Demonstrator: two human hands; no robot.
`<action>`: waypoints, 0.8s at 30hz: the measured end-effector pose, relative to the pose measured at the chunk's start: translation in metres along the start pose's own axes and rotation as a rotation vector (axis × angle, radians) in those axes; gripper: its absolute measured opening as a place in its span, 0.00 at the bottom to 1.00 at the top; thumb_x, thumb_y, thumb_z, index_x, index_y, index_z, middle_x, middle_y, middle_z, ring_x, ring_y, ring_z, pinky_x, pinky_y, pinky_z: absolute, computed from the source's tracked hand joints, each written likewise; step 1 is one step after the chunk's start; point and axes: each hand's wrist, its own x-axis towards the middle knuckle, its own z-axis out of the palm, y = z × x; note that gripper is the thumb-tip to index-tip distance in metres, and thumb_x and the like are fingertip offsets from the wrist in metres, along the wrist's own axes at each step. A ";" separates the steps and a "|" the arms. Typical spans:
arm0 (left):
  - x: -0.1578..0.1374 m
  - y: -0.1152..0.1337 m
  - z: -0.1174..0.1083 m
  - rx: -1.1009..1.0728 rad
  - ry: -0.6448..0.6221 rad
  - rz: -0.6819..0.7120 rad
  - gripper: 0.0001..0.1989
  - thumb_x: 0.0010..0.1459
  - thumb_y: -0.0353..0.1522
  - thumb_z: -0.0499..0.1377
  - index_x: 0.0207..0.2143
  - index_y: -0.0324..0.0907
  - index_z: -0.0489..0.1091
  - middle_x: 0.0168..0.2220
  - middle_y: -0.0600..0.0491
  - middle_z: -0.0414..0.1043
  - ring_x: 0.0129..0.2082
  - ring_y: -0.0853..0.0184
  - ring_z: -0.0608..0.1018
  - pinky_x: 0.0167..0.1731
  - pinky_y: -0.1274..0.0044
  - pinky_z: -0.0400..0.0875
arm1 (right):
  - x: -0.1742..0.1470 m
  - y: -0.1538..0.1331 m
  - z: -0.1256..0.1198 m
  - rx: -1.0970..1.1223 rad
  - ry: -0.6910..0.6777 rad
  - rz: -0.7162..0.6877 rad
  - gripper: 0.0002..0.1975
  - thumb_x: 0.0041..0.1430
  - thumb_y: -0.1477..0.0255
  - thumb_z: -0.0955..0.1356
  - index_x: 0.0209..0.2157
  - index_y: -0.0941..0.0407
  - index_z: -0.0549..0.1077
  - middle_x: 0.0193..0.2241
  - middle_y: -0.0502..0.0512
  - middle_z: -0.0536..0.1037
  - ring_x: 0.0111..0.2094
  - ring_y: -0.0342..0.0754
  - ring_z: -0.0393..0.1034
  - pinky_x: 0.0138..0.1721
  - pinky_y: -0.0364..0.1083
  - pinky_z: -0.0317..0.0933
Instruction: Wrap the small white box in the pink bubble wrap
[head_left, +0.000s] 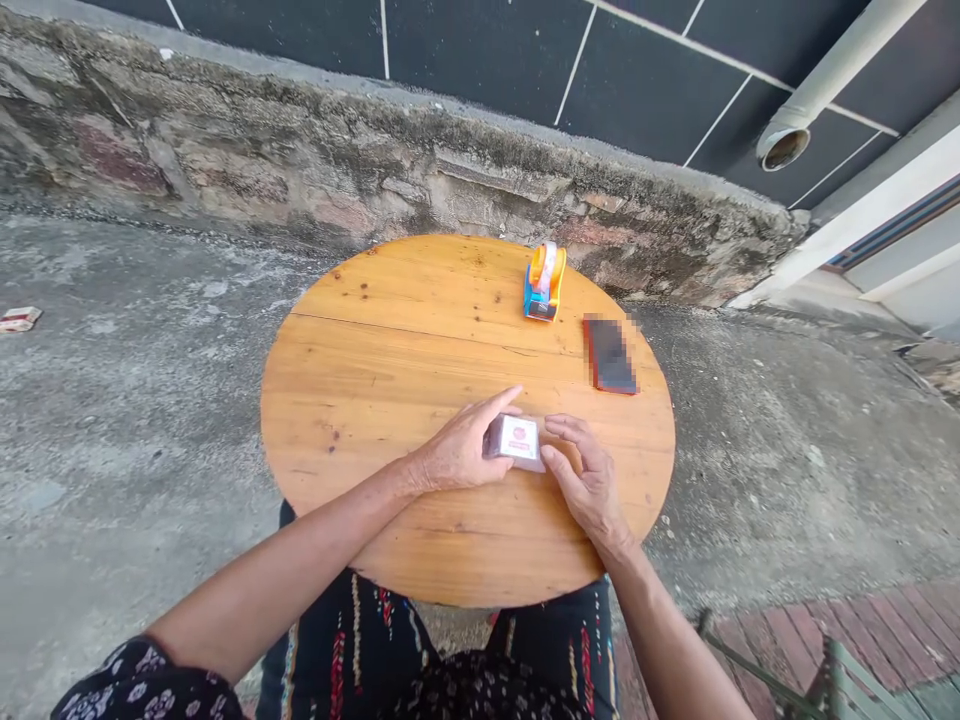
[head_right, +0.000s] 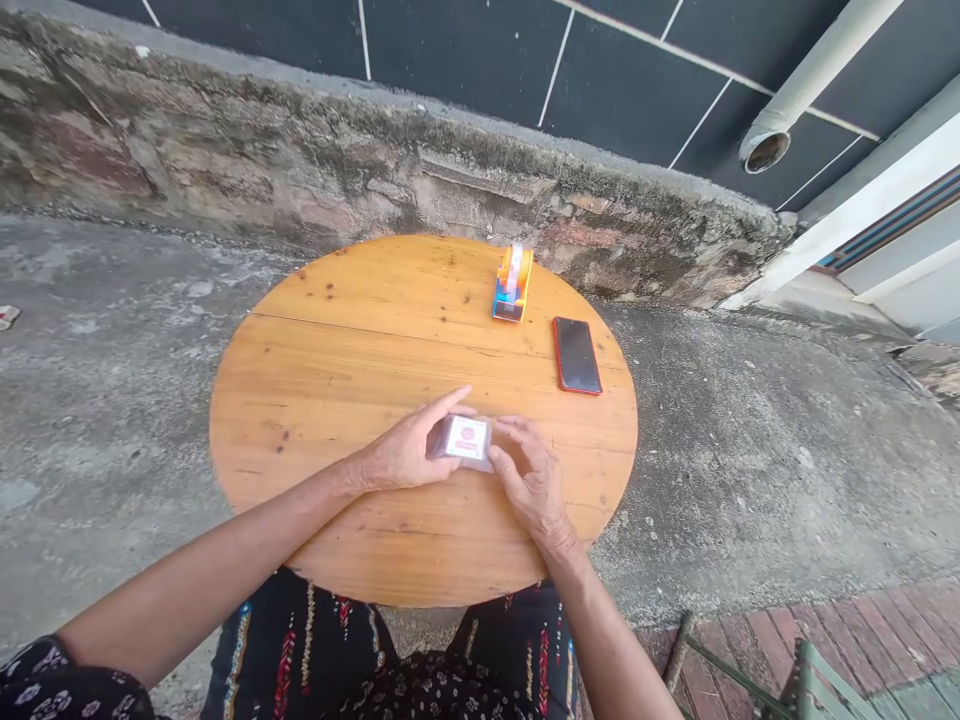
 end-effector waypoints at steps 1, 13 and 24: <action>0.000 -0.001 0.000 -0.006 -0.004 0.010 0.45 0.46 0.26 0.59 0.66 0.43 0.45 0.55 0.45 0.68 0.53 0.58 0.71 0.54 0.63 0.65 | 0.003 -0.002 0.000 -0.016 0.010 -0.016 0.11 0.62 0.69 0.66 0.46 0.50 0.72 0.47 0.57 0.73 0.51 0.52 0.67 0.54 0.58 0.61; 0.002 -0.003 0.001 -0.015 -0.003 0.030 0.47 0.46 0.25 0.59 0.66 0.41 0.42 0.55 0.46 0.69 0.54 0.58 0.72 0.54 0.63 0.65 | 0.038 -0.010 0.001 -0.260 -0.174 -0.220 0.05 0.61 0.70 0.67 0.37 0.52 0.76 0.48 0.58 0.72 0.46 0.53 0.69 0.47 0.56 0.62; 0.002 -0.002 0.000 -0.001 0.005 0.012 0.48 0.44 0.26 0.59 0.66 0.42 0.42 0.55 0.45 0.69 0.53 0.56 0.72 0.52 0.63 0.67 | 0.047 -0.006 0.006 -0.303 -0.161 -0.224 0.06 0.64 0.73 0.62 0.34 0.54 0.70 0.49 0.60 0.73 0.48 0.54 0.69 0.47 0.55 0.60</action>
